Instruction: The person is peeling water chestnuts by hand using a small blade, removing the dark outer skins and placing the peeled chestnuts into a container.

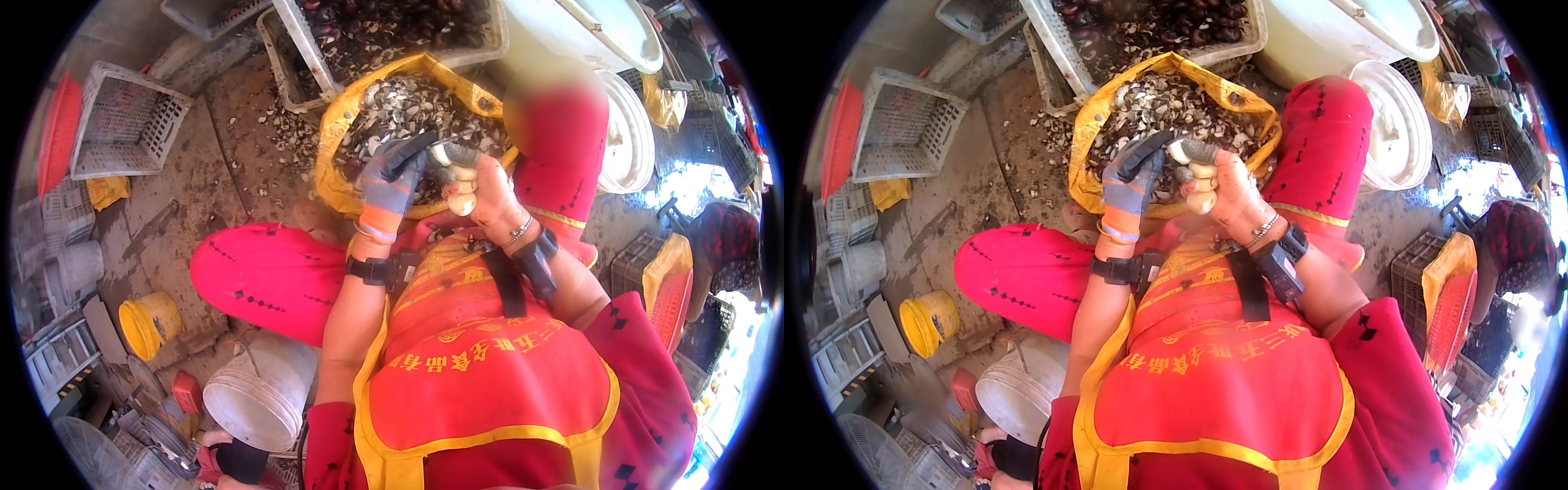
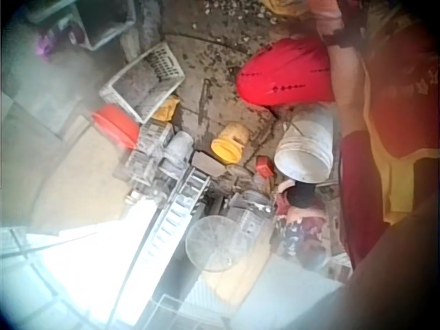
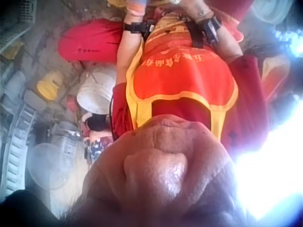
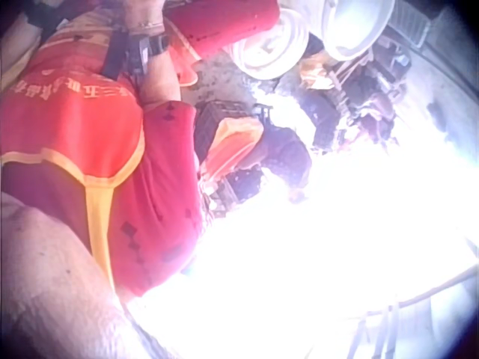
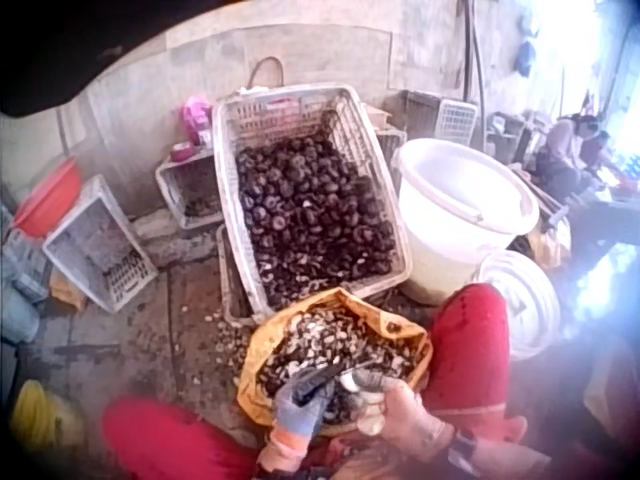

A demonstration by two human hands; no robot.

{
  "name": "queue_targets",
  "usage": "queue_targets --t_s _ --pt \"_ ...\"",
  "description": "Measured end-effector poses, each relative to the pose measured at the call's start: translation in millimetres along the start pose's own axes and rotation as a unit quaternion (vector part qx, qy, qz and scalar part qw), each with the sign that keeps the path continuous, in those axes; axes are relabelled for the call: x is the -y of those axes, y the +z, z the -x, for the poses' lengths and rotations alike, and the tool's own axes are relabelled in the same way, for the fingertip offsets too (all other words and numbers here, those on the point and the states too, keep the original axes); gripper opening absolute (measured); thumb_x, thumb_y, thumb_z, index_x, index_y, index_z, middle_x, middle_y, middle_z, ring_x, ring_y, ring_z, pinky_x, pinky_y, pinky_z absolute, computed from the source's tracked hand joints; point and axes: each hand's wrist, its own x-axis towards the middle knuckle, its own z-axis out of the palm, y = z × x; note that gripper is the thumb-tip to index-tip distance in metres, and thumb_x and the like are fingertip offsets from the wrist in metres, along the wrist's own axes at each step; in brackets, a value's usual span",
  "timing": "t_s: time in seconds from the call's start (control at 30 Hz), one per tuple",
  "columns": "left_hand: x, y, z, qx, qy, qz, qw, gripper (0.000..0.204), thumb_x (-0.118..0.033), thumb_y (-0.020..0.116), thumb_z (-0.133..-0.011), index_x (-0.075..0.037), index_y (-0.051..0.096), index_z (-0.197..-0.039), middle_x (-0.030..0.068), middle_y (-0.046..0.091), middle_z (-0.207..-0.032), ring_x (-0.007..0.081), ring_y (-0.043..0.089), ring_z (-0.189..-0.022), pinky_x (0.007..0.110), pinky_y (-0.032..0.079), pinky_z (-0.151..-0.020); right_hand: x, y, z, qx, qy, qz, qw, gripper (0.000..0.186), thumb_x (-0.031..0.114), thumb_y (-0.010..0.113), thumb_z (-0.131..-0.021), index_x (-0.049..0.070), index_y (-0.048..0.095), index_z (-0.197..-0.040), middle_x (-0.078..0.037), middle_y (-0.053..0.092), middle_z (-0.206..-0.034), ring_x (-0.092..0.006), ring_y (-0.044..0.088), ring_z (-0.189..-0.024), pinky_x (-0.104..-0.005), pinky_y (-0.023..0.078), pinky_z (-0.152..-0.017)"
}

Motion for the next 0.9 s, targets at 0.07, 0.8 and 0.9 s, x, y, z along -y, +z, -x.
queue_targets --t_s 0.07,0.8,0.9 --pt "16 -6 -2 -0.012 -0.093 0.032 0.995 0.025 -0.001 0.063 -0.086 0.0 0.068 -0.11 0.0042 0.067 -0.107 0.0073 0.058 -0.09 0.021 0.047 -0.078 -1 4 2 -0.05 -0.052 0.056 0.996 0.024 0.019 0.052 -0.09 0.002 0.064 -0.102 -0.006 0.063 -0.077 -0.0137 0.052 -0.056 -0.0229 0.042 -0.046" --pt "16 -5 -16 -0.07 -0.142 0.039 0.987 0.027 0.0 0.059 -0.09 0.001 0.063 -0.116 0.002 0.066 -0.103 0.0067 0.057 -0.086 0.02 0.046 -0.078 287 87 -71 0.054 -0.345 -0.06 0.935 0.053 0.02 0.056 -0.09 -0.002 0.031 -0.131 -0.029 0.04 -0.128 -0.0432 0.041 -0.12 -0.0612 0.036 -0.101" --pt "23 -6 -17 -0.113 -0.159 0.043 0.98 0.027 -0.001 0.06 -0.089 0.002 0.063 -0.116 0.0034 0.065 -0.103 0.0092 0.058 -0.088 0.022 0.046 -0.081 251 72 -132 0.077 -0.37 0.196 0.905 0.051 0.02 0.054 -0.089 0.01 0.039 -0.137 -0.012 0.048 -0.128 -0.0264 0.048 -0.104 -0.0414 0.04 -0.086"
